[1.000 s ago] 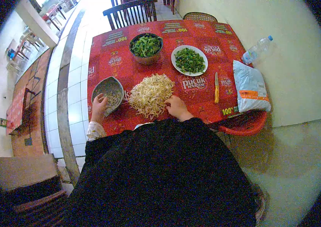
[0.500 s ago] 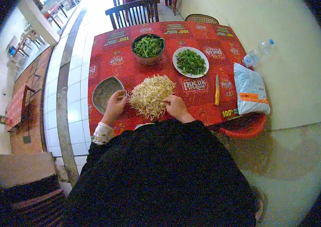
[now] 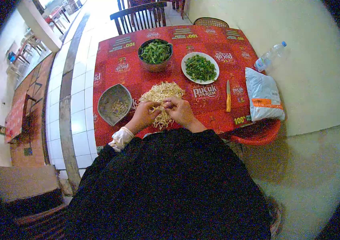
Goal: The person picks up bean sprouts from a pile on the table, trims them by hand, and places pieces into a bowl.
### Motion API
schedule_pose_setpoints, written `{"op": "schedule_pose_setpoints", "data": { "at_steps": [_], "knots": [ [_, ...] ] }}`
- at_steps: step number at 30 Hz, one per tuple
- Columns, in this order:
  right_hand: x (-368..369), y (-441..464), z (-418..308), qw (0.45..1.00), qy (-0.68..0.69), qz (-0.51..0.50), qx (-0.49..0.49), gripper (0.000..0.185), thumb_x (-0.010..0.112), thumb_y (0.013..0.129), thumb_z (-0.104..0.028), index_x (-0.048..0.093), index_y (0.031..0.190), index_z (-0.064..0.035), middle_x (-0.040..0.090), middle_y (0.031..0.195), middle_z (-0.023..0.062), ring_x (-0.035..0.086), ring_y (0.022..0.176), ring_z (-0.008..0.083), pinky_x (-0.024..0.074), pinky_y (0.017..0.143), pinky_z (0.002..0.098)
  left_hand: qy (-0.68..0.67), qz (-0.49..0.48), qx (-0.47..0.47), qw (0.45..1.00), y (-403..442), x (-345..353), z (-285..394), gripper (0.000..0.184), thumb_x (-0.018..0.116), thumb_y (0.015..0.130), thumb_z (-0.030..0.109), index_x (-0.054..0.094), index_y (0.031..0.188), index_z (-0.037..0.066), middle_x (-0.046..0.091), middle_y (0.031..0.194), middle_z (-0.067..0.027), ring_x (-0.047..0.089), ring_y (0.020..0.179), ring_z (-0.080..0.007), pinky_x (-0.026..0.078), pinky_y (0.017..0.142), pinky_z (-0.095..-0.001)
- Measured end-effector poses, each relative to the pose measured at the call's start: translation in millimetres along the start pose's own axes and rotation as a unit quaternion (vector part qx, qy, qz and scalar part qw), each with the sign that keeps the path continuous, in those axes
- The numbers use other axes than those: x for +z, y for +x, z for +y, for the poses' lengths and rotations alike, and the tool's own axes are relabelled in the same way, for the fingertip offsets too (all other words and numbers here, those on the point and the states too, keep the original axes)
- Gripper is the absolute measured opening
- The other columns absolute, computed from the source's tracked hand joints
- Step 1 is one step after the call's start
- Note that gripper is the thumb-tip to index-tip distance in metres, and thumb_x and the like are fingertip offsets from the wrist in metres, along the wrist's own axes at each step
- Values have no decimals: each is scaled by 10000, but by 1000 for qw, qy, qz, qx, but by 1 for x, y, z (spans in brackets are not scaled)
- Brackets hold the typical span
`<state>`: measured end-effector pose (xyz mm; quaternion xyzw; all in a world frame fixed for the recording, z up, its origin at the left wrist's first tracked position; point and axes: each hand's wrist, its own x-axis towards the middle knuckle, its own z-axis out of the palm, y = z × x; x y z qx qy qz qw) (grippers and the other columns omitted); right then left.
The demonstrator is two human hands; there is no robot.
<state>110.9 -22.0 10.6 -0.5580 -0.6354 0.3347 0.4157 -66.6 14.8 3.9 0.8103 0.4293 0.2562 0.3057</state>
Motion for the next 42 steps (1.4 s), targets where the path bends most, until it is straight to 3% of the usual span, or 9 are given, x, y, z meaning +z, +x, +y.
{"op": "schedule_pose_setpoints", "data": {
  "at_steps": [8, 15, 21, 24, 29, 32, 35, 38, 42],
  "knots": [
    [4, 4, -5, 999, -25, 2, -49, 368, 656, 684, -41, 539, 1032, -73, 633, 789, 99, 631, 733, 228, 495, 658, 326, -16, -8, -39, 999, 0, 0, 0, 200, 615, 767, 199, 644, 829, 11, 597, 821, -165, 578, 756, -309, 458, 685, -390],
    [3, 5, -12, 995, -29, 10, -91, 342, 635, 700, -17, 515, 1016, -72, 582, 755, 93, 602, 725, 230, 472, 652, 344, -23, -13, -29, 999, 3, 4, -5, 183, 614, 775, 187, 646, 849, 22, 617, 800, -153, 595, 733, -294, 470, 667, -368],
    [2, 7, -5, 992, 57, -76, -84, 298, 611, 733, 9, 502, 1001, -64, 543, 785, 69, 537, 716, 169, 444, 653, 301, -130, -77, -38, 988, 1, 1, -5, 203, 606, 782, 201, 634, 851, 12, 601, 721, -138, 578, 657, -223, 454, 620, -336],
    [-5, 8, -9, 990, 108, -91, -11, 229, 585, 782, -43, 499, 994, -55, 528, 793, 61, 501, 701, 141, 432, 647, 280, -171, -80, -52, 981, -3, 1, -15, 198, 599, 794, 195, 630, 867, 13, 611, 728, -122, 578, 663, -179, 453, 623, -313],
    [-34, 26, 63, 992, -85, 94, 22, 167, 483, 847, -112, 484, 996, -37, 546, 819, 138, 550, 729, 288, 439, 676, 362, -139, 8, -112, 984, -11, -29, -40, 220, 597, 814, 196, 614, 882, -13, 621, 754, -71, 562, 681, -127, 458, 638, -282],
    [-54, 25, 94, 970, -157, 164, 90, 211, 486, 789, -55, 482, 999, -35, 546, 887, 176, 532, 826, 363, 428, 741, 424, -77, 90, -146, 982, -22, -52, -58, 223, 582, 822, 182, 606, 889, -30, 614, 756, -60, 554, 661, -116, 447, 613, -248],
    [-59, 18, 119, 926, -303, 226, 20, 279, 520, 725, -59, 479, 1001, -42, 536, 939, 189, 507, 918, 373, 411, 796, 448, -152, 165, -204, 953, -33, -47, -138, 225, 596, 794, 175, 603, 850, -43, 630, 760, -103, 568, 629, -144, 457, 587, -274],
    [-47, 10, 114, 936, -334, 108, 35, 303, 545, 682, -71, 541, 985, -61, 516, 1002, 182, 477, 1001, 357, 398, 851, 433, -251, 182, -293, 904, -44, -68, -133, 252, 590, 792, 166, 584, 914, -54, 629, 783, -92, 559, 617, -135, 448, 562, -255],
    [-9, 2, 98, 953, -283, -52, 90, 243, 612, 691, -179, 611, 921, -101, 538, 993, 135, 508, 983, 320, 411, 823, 451, -269, 186, -315, 891, -52, -70, -144, 340, 588, 792, 157, 539, 1045, -65, 620, 884, -108, 561, 666, -131, 446, 585, -240]
  ]
}}
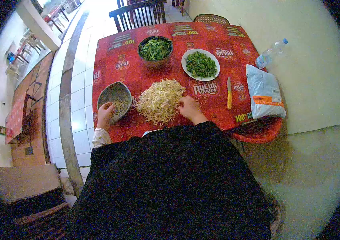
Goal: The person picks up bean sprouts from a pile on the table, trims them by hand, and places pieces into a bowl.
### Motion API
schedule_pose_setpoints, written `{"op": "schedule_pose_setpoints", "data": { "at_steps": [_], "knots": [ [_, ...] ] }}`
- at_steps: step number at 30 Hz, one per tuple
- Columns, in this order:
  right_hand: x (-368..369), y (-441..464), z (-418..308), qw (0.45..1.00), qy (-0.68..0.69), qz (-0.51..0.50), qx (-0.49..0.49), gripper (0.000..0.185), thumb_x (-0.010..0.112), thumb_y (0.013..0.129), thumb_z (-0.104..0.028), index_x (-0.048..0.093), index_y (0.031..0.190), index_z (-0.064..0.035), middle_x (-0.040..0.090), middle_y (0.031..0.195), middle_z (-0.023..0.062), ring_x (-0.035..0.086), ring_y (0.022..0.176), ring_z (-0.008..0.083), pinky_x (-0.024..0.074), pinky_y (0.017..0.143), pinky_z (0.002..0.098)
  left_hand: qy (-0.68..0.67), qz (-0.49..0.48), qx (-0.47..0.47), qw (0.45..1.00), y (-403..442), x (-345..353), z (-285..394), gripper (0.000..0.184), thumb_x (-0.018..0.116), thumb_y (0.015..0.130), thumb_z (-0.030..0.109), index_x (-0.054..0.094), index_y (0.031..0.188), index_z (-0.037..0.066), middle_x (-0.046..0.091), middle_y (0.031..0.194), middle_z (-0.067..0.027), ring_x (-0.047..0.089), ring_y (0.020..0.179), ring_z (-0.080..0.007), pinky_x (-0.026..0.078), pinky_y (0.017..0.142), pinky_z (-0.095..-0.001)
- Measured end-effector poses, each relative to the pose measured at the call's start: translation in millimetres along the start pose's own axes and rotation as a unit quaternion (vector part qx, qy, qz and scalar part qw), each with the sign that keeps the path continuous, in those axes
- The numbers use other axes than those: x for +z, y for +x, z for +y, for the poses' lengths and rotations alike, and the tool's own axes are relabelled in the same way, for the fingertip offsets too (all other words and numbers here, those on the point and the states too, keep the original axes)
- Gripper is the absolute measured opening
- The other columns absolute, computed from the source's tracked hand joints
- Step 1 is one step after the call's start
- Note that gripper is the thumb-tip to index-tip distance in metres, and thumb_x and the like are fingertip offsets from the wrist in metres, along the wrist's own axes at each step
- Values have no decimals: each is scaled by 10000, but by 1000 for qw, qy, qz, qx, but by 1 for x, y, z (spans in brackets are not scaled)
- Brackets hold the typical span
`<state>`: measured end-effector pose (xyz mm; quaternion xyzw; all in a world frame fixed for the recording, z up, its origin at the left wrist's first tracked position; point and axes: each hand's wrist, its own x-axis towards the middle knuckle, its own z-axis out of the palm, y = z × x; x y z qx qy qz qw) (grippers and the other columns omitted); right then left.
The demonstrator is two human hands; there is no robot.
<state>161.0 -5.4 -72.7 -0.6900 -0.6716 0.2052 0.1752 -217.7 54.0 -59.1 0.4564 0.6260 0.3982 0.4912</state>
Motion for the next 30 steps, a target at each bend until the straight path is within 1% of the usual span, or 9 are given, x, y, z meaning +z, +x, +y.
{"op": "schedule_pose_setpoints", "data": {
  "at_steps": [5, 8, 12, 15, 16, 19, 23, 24, 30],
  "knots": [
    [21, -1, -31, 994, -95, -41, -27, 251, 651, 677, -280, 646, 872, -123, 566, 952, 122, 547, 929, 307, 445, 753, 456, -4, 32, 23, 999, -6, 12, 3, 384, 581, 799, 132, 506, 1115, -72, 601, 972, -130, 568, 781, -133, 453, 669, -241],
    [22, 3, -28, 999, -30, -42, 1, 220, 658, 671, -284, 666, 817, -119, 601, 902, 119, 575, 865, 309, 462, 727, 431, 44, -9, 72, 996, -4, 17, 6, 371, 568, 811, 126, 505, 1121, -66, 603, 981, -127, 573, 816, -147, 456, 710, -253],
    [8, 3, -21, 991, 114, -47, 45, 215, 694, 682, -231, 667, 828, -75, 640, 770, 116, 614, 692, 264, 477, 648, 355, 19, -79, 48, 996, -32, 44, 37, 338, 570, 815, 149, 542, 1080, -60, 614, 959, -114, 574, 818, -146, 451, 728, -253],
    [-4, -5, -29, 863, 464, -67, 188, 172, 707, 702, -136, 657, 819, -21, 646, 715, 79, 597, 618, 172, 464, 614, 286, 28, -169, 66, 983, -43, 71, 37, 303, 574, 815, 168, 582, 1028, -48, 626, 916, -101, 572, 802, -130, 451, 717, -247],
    [-11, -7, -34, 823, 525, -74, 203, 126, 686, 721, -51, 638, 810, 25, 632, 738, 52, 571, 636, 118, 452, 601, 252, 34, -201, 72, 976, -48, 83, 35, 298, 576, 814, 174, 591, 1015, -45, 630, 899, -98, 574, 791, -126, 453, 709, -246],
    [-33, -16, -58, 791, 564, -72, 226, 175, 679, 730, -48, 611, 876, 19, 627, 774, 53, 581, 691, 120, 446, 643, 223, 53, -282, 77, 955, -54, 114, 36, 304, 584, 817, 204, 605, 1018, -24, 641, 858, -89, 582, 760, -121, 464, 688, -250],
    [-33, -23, -71, 787, 595, -39, 158, 167, 703, 721, -71, 624, 839, 16, 624, 765, 43, 572, 670, 110, 447, 609, 230, 81, -328, 85, 937, -73, 133, 79, 310, 586, 839, 220, 600, 1033, -21, 638, 911, -60, 556, 760, -92, 455, 712, -239],
    [-32, -24, -73, 790, 596, -34, 141, 164, 703, 723, -71, 624, 838, 13, 622, 763, 40, 570, 673, 107, 447, 612, 225, 96, -314, 132, 935, -68, 138, 72, 303, 583, 842, 218, 602, 1043, -8, 641, 906, -56, 554, 757, -85, 454, 703, -236],
    [-27, -28, -71, 802, 592, -17, 81, 149, 686, 740, -51, 599, 852, -3, 619, 813, 38, 570, 731, 95, 459, 666, 223, 66, -326, 110, 937, -72, 142, 84, 247, 585, 842, 165, 613, 1008, -15, 645, 888, -57, 567, 798, -96, 455, 720, -248]
  ]
}}
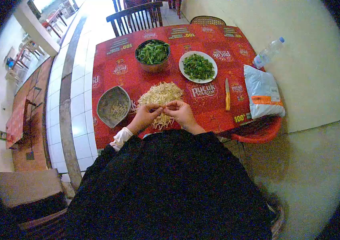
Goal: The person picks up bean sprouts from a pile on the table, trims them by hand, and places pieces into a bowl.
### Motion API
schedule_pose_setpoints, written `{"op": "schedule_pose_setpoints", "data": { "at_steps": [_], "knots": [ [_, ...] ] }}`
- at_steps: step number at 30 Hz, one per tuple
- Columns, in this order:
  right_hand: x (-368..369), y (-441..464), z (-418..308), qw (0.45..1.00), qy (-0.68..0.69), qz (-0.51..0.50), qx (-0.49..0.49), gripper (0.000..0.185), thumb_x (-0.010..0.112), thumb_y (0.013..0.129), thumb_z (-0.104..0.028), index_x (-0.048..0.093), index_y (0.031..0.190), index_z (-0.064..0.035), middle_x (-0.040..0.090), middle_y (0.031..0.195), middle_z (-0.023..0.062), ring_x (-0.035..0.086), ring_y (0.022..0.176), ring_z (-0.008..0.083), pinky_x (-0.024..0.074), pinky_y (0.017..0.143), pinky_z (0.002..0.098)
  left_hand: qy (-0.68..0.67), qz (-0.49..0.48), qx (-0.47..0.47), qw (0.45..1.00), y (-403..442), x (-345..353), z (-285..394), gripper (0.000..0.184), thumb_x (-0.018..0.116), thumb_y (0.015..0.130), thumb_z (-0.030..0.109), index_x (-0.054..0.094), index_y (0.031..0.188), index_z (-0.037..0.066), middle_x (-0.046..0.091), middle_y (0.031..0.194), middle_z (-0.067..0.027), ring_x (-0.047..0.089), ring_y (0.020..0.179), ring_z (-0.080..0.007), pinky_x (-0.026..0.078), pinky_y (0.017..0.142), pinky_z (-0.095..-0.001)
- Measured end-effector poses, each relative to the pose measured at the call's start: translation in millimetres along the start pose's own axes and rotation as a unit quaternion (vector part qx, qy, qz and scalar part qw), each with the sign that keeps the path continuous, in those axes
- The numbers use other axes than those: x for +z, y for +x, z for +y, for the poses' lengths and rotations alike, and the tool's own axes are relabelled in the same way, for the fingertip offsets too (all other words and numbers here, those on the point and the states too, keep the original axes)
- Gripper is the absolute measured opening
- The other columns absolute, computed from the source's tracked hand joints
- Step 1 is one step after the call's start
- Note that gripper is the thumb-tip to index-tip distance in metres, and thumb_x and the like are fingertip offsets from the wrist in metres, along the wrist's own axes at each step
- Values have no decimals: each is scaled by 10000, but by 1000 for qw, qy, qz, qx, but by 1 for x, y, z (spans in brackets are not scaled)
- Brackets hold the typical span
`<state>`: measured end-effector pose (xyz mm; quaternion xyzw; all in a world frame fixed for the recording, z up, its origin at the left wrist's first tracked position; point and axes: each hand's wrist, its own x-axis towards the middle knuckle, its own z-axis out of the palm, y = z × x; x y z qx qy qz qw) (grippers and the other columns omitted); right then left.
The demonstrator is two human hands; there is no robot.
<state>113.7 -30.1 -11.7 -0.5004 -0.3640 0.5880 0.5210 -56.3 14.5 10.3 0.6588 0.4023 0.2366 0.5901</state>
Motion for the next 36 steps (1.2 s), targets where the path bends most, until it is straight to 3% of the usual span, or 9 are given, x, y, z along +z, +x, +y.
{"op": "schedule_pose_setpoints", "data": {
  "at_steps": [3, 6, 11, 15, 17, 20, 29, 32, 36],
  "knots": [
    [4, -4, -3, 999, 43, 0, 7, 181, 675, 744, -38, 582, 895, -5, 618, 838, 46, 580, 757, 107, 468, 683, 231, -51, -9, 28, 998, -5, 0, 4, 248, 593, 840, 162, 612, 1006, -22, 643, 882, -48, 560, 798, -92, 451, 729, -246],
    [8, -7, -9, 991, 118, -1, 56, 233, 665, 750, -37, 562, 958, -9, 615, 858, 53, 586, 771, 121, 475, 693, 241, -70, 1, 53, 996, -4, 1, -8, 289, 605, 838, 208, 609, 1041, 2, 635, 906, -19, 539, 755, -55, 439, 655, -207],
    [8, -6, -11, 986, 138, -29, 88, 307, 662, 754, -53, 535, 1031, -16, 607, 881, 59, 581, 782, 128, 474, 707, 250, -120, 9, 17, 993, -7, 1, -12, 267, 600, 841, 194, 610, 1027, 3, 633, 899, -19, 549, 762, -61, 446, 666, -211],
    [11, -9, -14, 997, -47, -28, -46, 252, 634, 785, -72, 553, 1022, -52, 600, 871, 33, 569, 792, 118, 451, 687, 241, -76, 32, 28, 996, -2, 3, -21, 239, 587, 849, 196, 616, 983, 0, 628, 866, -17, 548, 742, -65, 445, 661, -211],
    [16, -13, -27, 966, -209, -10, -151, 208, 628, 786, -70, 584, 989, -59, 599, 873, 30, 564, 799, 125, 450, 697, 256, -74, 34, 6, 997, -1, 2, -19, 238, 580, 851, 203, 616, 961, -4, 621, 842, -13, 541, 727, -65, 441, 654, -212],
    [12, -11, -37, 907, -330, -6, -263, 119, 636, 761, -58, 613, 877, -51, 589, 855, 48, 564, 791, 155, 449, 702, 280, -61, 10, -8, 998, -6, -1, -3, 246, 574, 851, 215, 615, 943, -10, 611, 812, -6, 525, 708, -63, 433, 644, -214],
    [13, -12, -35, 873, -411, -9, -264, 62, 591, 724, 19, 561, 771, -6, 533, 777, 108, 551, 762, 248, 440, 695, 329, -27, 3, 12, 1000, -9, 1, 1, 258, 597, 831, 233, 625, 900, -14, 606, 758, -21, 513, 682, -67, 426, 623, -229],
    [9, -7, -27, 876, -400, -26, -270, 49, 589, 742, -27, 561, 781, -16, 559, 811, 122, 571, 769, 267, 452, 668, 322, 5, -2, 33, 999, -10, 1, 0, 254, 594, 838, 231, 621, 904, -13, 599, 760, -17, 504, 685, -68, 422, 625, -229],
    [7, -6, -23, 923, -315, -93, -201, 60, 564, 795, -55, 537, 829, -13, 546, 798, 105, 549, 752, 215, 440, 683, 314, 48, -4, 50, 998, -3, -1, -20, 245, 581, 851, 225, 618, 910, -10, 592, 765, -3, 499, 687, -69, 420, 628, -230]
  ]
}}
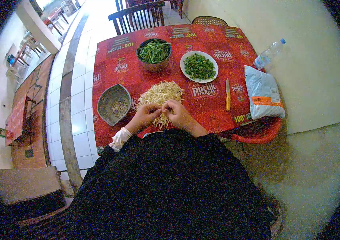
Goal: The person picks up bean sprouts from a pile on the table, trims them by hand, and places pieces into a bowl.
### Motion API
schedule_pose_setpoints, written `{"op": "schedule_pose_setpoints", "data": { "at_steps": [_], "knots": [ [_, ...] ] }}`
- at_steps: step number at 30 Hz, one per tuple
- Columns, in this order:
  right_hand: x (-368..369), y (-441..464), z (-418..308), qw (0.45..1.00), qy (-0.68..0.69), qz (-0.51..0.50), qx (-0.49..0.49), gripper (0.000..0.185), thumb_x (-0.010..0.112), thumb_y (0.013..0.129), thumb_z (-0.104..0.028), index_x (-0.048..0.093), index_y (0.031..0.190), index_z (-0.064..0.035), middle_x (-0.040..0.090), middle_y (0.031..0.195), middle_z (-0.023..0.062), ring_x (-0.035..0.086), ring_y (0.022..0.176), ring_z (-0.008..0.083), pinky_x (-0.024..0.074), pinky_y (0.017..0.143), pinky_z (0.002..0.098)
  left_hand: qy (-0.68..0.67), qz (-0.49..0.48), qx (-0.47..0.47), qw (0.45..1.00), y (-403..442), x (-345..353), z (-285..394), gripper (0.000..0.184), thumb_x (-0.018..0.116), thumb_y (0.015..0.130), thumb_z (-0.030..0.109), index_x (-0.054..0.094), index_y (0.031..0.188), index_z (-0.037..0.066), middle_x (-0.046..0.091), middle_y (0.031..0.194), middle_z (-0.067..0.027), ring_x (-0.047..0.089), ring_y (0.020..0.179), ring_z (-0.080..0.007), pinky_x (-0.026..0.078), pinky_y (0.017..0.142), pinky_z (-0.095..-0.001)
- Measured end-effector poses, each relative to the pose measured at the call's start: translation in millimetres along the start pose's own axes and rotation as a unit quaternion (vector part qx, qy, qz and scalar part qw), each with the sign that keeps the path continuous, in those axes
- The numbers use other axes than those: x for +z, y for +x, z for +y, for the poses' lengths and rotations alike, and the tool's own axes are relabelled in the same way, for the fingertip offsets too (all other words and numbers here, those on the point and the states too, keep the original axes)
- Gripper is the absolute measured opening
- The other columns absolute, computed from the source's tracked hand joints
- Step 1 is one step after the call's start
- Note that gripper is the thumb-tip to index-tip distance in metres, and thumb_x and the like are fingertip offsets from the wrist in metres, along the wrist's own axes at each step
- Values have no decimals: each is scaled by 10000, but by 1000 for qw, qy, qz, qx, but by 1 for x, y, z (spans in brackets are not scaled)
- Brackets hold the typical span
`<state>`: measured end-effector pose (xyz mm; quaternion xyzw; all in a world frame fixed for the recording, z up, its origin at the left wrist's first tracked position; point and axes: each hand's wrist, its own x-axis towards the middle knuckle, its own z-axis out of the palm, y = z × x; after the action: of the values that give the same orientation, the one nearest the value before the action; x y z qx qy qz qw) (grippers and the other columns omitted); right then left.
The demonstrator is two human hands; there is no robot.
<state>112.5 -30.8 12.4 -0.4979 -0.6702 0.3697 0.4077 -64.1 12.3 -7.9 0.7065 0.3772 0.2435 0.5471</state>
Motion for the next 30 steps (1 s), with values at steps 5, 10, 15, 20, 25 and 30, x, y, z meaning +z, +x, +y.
{"op": "schedule_pose_setpoints", "data": {
  "at_steps": [5, 10, 15, 20, 25, 30],
  "knots": [
    [-9, 4, 45, 983, 95, 78, 136, 131, 494, 865, -138, 525, 872, -11, 545, 791, 110, 532, 758, 190, 433, 693, 312, -36, 13, -9, 999, -5, -5, 12, 239, 577, 854, 218, 617, 896, -14, 589, 762, -4, 508, 686, -65, 429, 628, -229],
    [-56, 10, 127, 933, -160, 210, 245, 192, 465, 860, -174, 529, 942, -13, 567, 832, 169, 556, 790, 314, 436, 745, 401, -121, 65, -49, 989, -11, -17, -5, 254, 589, 843, 215, 604, 936, -21, 597, 780, -16, 530, 703, -74, 440, 648, -226],
    [-69, 2, 168, 875, -323, 321, 165, 245, 566, 767, -146, 553, 979, -23, 582, 881, 167, 557, 848, 327, 434, 785, 405, -126, 172, -73, 974, -24, -45, -16, 249, 603, 831, 208, 598, 949, -11, 585, 767, -12, 523, 673, -78, 433, 605, -219],
    [-38, -3, 134, 925, -320, 165, 118, 302, 635, 690, -162, 595, 956, -25, 570, 936, 181, 548, 896, 350, 439, 794, 432, -190, 278, -136, 932, -44, -82, -42, 240, 599, 834, 203, 585, 961, -1, 553, 738, 6, 487, 611, -51, 384, 518, -190],
    [0, -6, 105, 930, -296, -36, 216, 286, 636, 696, -245, 616, 903, -49, 567, 973, 163, 555, 906, 340, 450, 766, 449, -233, 360, -153, 890, -54, -106, -71, 354, 587, 840, 202, 486, 1108, -5, 548, 819, -16, 497, 632, -68, 399, 514, -200],
    [15, -4, 118, 916, -330, -25, 227, 268, 623, 699, -261, 624, 898, -81, 569, 915, 165, 556, 899, 339, 456, 750, 442, -231, 381, -168, 879, -55, -106, -65, 500, 585, 838, 214, 359, 1234, 7, 524, 1005, -63, 516, 791, -107, 434, 550, -223]
  ]
}}
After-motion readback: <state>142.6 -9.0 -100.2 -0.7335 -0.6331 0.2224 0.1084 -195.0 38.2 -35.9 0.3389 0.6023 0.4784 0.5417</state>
